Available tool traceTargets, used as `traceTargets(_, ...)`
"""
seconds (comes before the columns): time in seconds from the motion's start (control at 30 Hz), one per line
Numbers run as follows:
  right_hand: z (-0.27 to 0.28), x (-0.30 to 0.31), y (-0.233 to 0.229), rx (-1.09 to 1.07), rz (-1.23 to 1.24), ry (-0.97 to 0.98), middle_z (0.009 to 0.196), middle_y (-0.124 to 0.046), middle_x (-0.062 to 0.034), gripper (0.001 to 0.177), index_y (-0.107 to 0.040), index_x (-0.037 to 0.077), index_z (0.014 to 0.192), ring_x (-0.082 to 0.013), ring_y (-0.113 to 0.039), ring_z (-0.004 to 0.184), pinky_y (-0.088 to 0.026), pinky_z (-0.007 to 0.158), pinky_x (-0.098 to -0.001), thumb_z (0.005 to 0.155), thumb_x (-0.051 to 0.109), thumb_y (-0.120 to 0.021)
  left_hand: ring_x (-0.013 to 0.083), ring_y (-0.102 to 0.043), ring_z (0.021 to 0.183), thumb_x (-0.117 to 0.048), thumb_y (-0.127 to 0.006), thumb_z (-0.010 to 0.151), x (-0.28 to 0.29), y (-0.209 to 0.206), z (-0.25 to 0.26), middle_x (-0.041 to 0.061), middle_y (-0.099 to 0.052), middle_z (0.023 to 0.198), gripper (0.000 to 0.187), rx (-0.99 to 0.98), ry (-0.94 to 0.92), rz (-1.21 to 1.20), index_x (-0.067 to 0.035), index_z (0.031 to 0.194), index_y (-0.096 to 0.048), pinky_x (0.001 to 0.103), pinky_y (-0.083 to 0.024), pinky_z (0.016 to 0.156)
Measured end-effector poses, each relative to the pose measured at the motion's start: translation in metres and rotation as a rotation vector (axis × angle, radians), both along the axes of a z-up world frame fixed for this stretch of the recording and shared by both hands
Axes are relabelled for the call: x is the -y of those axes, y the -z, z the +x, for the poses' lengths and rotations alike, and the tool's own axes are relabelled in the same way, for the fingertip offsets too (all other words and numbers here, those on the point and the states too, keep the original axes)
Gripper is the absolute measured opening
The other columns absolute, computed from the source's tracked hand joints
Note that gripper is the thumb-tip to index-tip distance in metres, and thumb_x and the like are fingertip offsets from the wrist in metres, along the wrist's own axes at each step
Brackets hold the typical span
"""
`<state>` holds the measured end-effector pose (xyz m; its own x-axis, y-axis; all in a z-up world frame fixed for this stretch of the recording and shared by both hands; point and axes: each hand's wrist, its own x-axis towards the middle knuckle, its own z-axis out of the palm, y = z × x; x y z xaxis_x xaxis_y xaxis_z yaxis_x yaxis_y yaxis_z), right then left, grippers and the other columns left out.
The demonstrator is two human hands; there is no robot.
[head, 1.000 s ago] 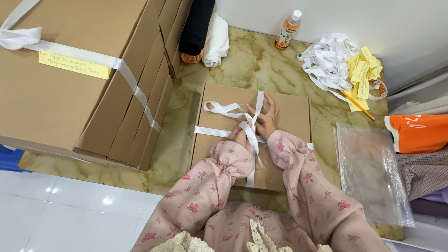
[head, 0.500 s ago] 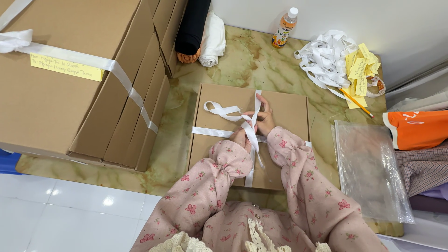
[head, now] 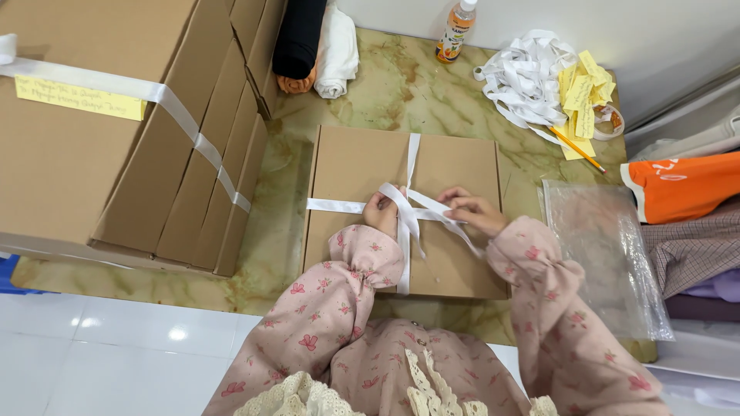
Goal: Wrapping a white ribbon around a cardboard box and tying a bow
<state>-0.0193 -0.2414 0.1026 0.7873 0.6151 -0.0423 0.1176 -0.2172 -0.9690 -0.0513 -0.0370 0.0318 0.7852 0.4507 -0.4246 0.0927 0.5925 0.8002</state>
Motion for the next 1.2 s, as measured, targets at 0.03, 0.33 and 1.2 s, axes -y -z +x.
traceTargets(0.03,-0.007,0.006,-0.01,0.001,-0.002,0.004,0.123,-0.061,-0.0178,0.019,-0.068,0.005,0.076,-0.0325,-0.055,0.117,-0.035,0.106,-0.0476,0.088,0.019,-0.074,0.0184,-0.071,0.091,-0.02,-0.095,0.075,0.002,0.003,0.001,0.012,-0.072,0.1,0.04,0.001,0.004,-0.002,-0.005,0.104,-0.072,0.03,-0.061,0.08)
traceTargets(0.33,-0.026,0.078,-0.031,-0.475,-0.278,0.274,0.054,-0.042,0.0038,0.025,-0.065,0.006,0.072,-0.0083,-0.039,0.04,-0.04,0.042,-0.0208,0.089,0.018,-0.078,0.0113,-0.068,0.072,-0.013,-0.087,0.082,0.022,0.008,0.005,0.005,-0.07,0.087,0.03,-0.02,0.014,-0.017,-0.008,0.103,-0.067,0.023,-0.06,0.067)
traceTargets(1.2,-0.016,-0.047,0.039,-0.402,-0.146,0.41,0.06,-0.049,0.0028,0.026,-0.069,0.01,0.085,-0.0015,-0.036,0.046,-0.023,0.037,-0.015,0.085,0.034,-0.08,0.0085,-0.064,0.078,-0.024,-0.091,0.08,0.004,0.02,-0.015,-0.002,-0.066,0.085,0.025,0.046,0.016,0.189,-0.013,0.089,-0.07,0.026,-0.057,0.075)
